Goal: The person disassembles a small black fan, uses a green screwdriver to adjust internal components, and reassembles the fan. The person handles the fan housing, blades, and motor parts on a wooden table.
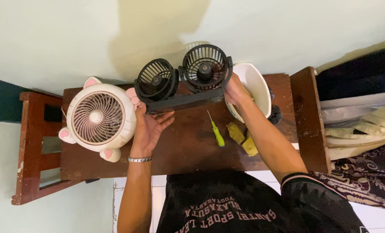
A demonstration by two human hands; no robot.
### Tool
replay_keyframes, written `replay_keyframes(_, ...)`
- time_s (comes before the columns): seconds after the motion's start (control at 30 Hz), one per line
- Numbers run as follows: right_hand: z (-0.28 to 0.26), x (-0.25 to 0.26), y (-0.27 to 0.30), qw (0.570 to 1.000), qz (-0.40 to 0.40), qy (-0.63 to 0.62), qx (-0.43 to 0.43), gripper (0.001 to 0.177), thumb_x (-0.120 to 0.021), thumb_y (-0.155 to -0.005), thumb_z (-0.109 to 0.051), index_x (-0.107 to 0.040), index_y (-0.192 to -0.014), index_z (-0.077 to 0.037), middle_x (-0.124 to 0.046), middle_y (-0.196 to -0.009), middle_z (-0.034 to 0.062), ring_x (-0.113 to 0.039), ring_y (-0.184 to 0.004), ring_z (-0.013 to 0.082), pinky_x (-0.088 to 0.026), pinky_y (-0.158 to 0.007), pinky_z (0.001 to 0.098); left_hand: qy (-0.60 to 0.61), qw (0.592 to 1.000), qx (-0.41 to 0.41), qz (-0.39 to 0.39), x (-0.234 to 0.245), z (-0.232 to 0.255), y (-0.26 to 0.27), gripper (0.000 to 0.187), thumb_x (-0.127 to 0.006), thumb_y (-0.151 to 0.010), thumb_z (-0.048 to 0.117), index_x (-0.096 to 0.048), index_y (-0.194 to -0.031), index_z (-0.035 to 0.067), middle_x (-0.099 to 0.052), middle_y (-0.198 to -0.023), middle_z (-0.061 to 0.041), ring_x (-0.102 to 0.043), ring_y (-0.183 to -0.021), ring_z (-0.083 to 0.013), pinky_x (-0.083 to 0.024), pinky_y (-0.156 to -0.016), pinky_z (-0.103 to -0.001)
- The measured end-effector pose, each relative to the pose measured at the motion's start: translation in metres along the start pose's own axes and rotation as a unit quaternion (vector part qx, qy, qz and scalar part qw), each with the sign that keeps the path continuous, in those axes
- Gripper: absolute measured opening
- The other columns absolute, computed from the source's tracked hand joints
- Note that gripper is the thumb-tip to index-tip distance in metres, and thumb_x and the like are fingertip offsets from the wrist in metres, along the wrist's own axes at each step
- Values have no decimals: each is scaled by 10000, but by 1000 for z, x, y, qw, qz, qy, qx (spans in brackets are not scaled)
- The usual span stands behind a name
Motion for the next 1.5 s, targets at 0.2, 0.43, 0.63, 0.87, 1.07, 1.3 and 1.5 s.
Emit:
replay_keyframes(0.2, -5, -4, 32, 996, -22, 74, -36, 420, -504, -1074, -336, -575, -1338, -17, -637, -1266, 121, -621, -1102, 220, -529, -924, 402, -35, 999, -41, -2, 21, -17, -11, 735, -662, -932, 471, -393, -1472, 51, -535, -1385, -135, -619, -1198, -326, -517, -1021, -518)
replay_keyframes(0.43, 3, 22, 102, 994, 19, 102, -21, 551, -483, -1055, -381, -475, -1459, -7, -597, -1409, 163, -648, -1203, 292, -560, -986, 403, -47, 995, -90, -25, 68, -57, -35, 885, -761, -911, 269, -253, -1605, 61, -484, -1495, -123, -561, -1304, -290, -512, -1066, -519)
replay_keyframes(0.63, 62, 37, 135, 972, 22, 223, -72, 753, -613, -979, -334, -272, -1577, -28, -491, -1511, 211, -634, -1223, 292, -595, -943, 385, -42, 998, -41, -23, 127, -116, -50, 979, -768, -894, 157, -149, -1649, 75, -404, -1568, -118, -506, -1371, -295, -454, -1134, -485)
replay_keyframes(0.87, 134, 52, 130, 966, 49, 234, -94, 1074, -785, -809, -288, -99, -1614, -104, -372, -1591, 222, -578, -1273, 347, -567, -929, 402, -82, 994, 54, 38, 184, -164, -37, 980, -724, -884, 111, -114, -1651, 106, -311, -1616, -115, -468, -1386, -309, -421, -1140, -485)
replay_keyframes(1.07, 153, 50, 141, 950, 30, 311, -27, 1067, -817, -877, -301, -111, -1649, -92, -373, -1573, 257, -434, -1426, 331, -484, -1090, 429, -150, 988, 16, -13, 201, -165, -18, 974, -754, -880, 114, -156, -1643, 19, -227, -1685, -111, -283, -1512, -254, -266, -1219, -425)
replay_keyframes(1.3, 151, 36, 148, 940, 52, 334, -34, 1023, -790, -856, -305, -148, -1637, -146, -513, -1462, 182, -605, -1186, 305, -548, -950, 408, -378, 925, -27, -35, 217, -151, -14, 818, -796, -847, 157, -421, -1547, -41, -363, -1650, -145, -290, -1543, -267, -190, -1264, -366)
replay_keyframes(1.5, 144, 25, 151, 928, 71, 365, -29, 944, -790, -858, -283, -253, -1620, -135, -601, -1289, 146, -642, -1044, 242, -572, -884, 368, -405, 912, 54, 28, 254, -163, -2, 853, -788, -889, 349, -416, -1510, -103, -326, -1645, -220, -283, -1550, -283, -212, -1248, -394)
Point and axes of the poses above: each hand's wrist, its own y-axis away from the middle knuckle, its own x-axis out of the back of the hand, z = x × y, the point moved 9 cm from there along -y, towards the middle knuckle
